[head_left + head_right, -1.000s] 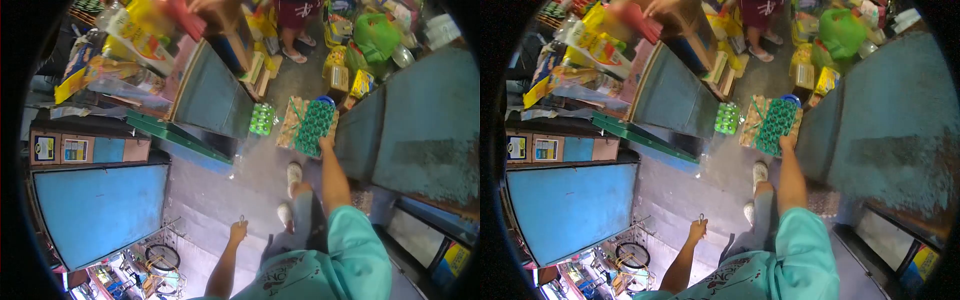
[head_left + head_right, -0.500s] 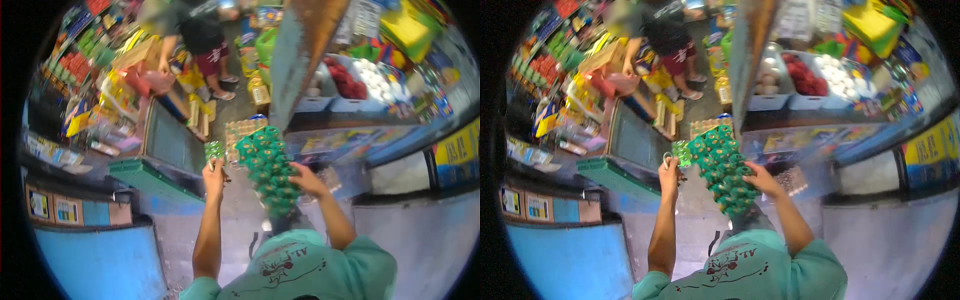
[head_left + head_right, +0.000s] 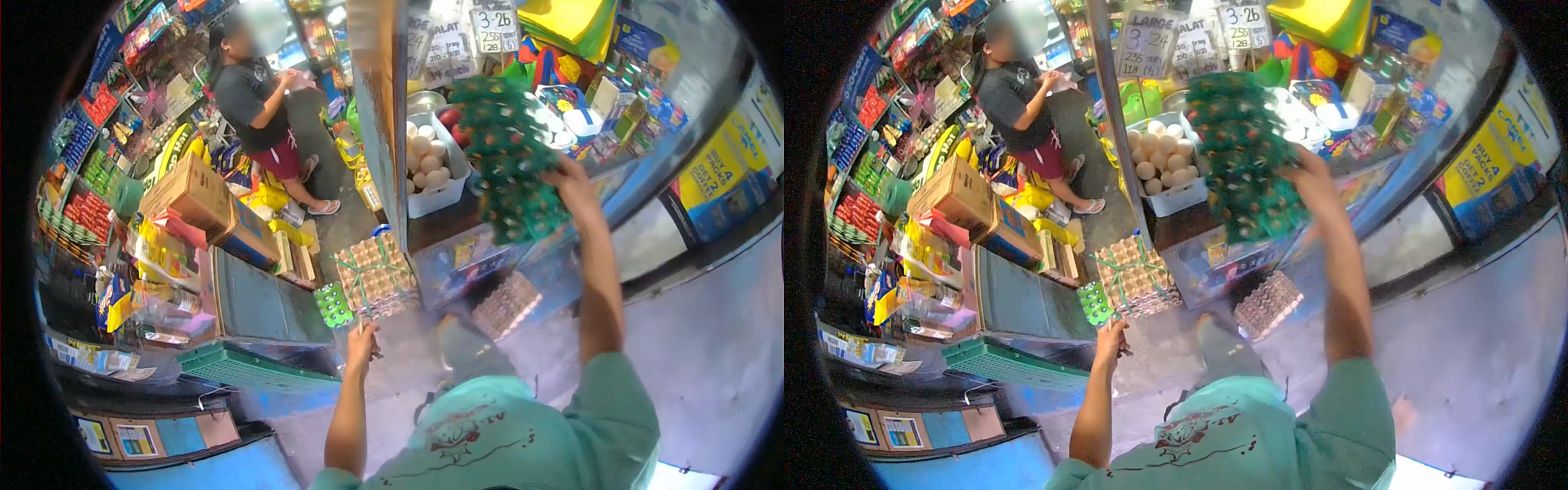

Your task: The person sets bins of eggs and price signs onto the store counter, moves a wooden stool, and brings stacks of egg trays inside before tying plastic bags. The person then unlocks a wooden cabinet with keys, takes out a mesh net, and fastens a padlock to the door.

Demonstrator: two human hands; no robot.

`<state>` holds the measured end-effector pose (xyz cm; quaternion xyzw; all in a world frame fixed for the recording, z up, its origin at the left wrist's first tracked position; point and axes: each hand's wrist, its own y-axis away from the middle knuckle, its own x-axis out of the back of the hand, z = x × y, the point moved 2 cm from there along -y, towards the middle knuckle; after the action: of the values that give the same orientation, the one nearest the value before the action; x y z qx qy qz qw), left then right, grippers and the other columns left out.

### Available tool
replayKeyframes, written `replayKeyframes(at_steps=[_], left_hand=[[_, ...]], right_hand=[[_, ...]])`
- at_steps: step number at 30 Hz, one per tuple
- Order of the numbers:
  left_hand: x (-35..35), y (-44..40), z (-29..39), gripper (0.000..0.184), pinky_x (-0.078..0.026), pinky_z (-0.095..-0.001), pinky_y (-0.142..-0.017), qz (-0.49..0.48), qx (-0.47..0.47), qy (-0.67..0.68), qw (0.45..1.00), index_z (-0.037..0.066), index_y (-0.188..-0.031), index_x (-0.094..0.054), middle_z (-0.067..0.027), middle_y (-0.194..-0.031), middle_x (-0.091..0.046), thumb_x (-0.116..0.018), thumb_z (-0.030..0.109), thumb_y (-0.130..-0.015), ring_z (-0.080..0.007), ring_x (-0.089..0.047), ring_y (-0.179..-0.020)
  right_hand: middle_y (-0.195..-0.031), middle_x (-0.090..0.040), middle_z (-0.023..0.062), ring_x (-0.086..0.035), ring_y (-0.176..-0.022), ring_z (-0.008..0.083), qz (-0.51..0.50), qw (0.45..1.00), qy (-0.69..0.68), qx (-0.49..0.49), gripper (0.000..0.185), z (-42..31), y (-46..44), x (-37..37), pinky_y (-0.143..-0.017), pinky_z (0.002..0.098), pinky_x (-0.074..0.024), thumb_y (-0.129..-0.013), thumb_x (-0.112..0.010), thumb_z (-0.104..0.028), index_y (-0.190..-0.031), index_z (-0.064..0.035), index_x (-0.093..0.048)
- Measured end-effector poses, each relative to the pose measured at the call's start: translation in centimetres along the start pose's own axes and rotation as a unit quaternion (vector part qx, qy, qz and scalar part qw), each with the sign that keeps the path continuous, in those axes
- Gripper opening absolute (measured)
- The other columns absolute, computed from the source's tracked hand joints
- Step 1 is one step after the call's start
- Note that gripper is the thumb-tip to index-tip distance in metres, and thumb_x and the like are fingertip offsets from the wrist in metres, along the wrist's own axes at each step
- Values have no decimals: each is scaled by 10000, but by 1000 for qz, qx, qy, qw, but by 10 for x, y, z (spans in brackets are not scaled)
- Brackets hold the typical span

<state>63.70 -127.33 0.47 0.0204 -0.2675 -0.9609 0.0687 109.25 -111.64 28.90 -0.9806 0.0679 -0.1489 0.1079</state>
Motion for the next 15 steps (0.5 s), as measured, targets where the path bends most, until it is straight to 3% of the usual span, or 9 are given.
replayKeyframes(at_steps=[1,3,6,8,9,12,15], left_hand=[[2,-6,1,186,-369,-276,-416,15,3,-9,1000,57,-837,-590,42,-516,-393,-605,234,-893,-89,-386,-410],[5,-17,3,166,-337,-266,-394,45,10,-27,999,57,-798,-608,39,-517,-419,-615,201,-880,-82,-392,-408],[12,-28,-9,173,-343,-272,-391,75,5,-112,991,53,-789,-617,33,-532,-446,-622,207,-869,-86,-418,-416],[26,-33,-42,194,-358,-280,-396,72,9,-112,991,47,-777,-623,17,-536,-466,-634,226,-853,-98,-446,-425],[29,-31,-56,198,-360,-282,-397,74,21,-114,990,47,-774,-625,14,-535,-467,-636,229,-849,-102,-453,-427],[48,-6,-114,200,-366,-294,-391,83,80,-149,982,46,-772,-630,4,-534,-470,-646,235,-835,-115,-467,-430],[81,17,-210,214,-384,-314,-380,75,155,-143,975,37,-767,-644,-28,-556,-524,-660,243,-820,-134,-506,-442]], right_hand=[[-1119,-657,49,-587,-952,132,-39,997,49,45,405,10,-32,-11,-852,281,-461,-841,-579,-16,-1243,-52,-614],[-1101,-680,131,-601,-997,185,-109,993,31,-18,421,7,-81,-47,-891,319,-465,-801,-609,-56,-1219,-10,-601],[-996,-696,172,-645,-907,240,-120,986,35,108,342,82,-157,-84,-827,339,-486,-800,-622,-121,-1117,3,-643],[-939,-698,178,-658,-878,259,-159,984,34,72,311,77,-169,-104,-800,344,-491,-806,-626,-156,-1071,1,-662],[-862,-696,172,-673,-821,259,-130,988,-1,82,293,54,-158,-106,-745,352,-500,-809,-642,-198,-1025,-4,-682],[-779,-688,166,-670,-729,231,-135,961,217,107,294,35,-167,-95,-697,377,-510,-811,-649,-222,-1000,0,-686],[-810,-690,188,-681,-759,315,-80,943,290,144,336,-15,-129,-87,-713,425,-527,-824,-643,-286,-972,14,-670]])
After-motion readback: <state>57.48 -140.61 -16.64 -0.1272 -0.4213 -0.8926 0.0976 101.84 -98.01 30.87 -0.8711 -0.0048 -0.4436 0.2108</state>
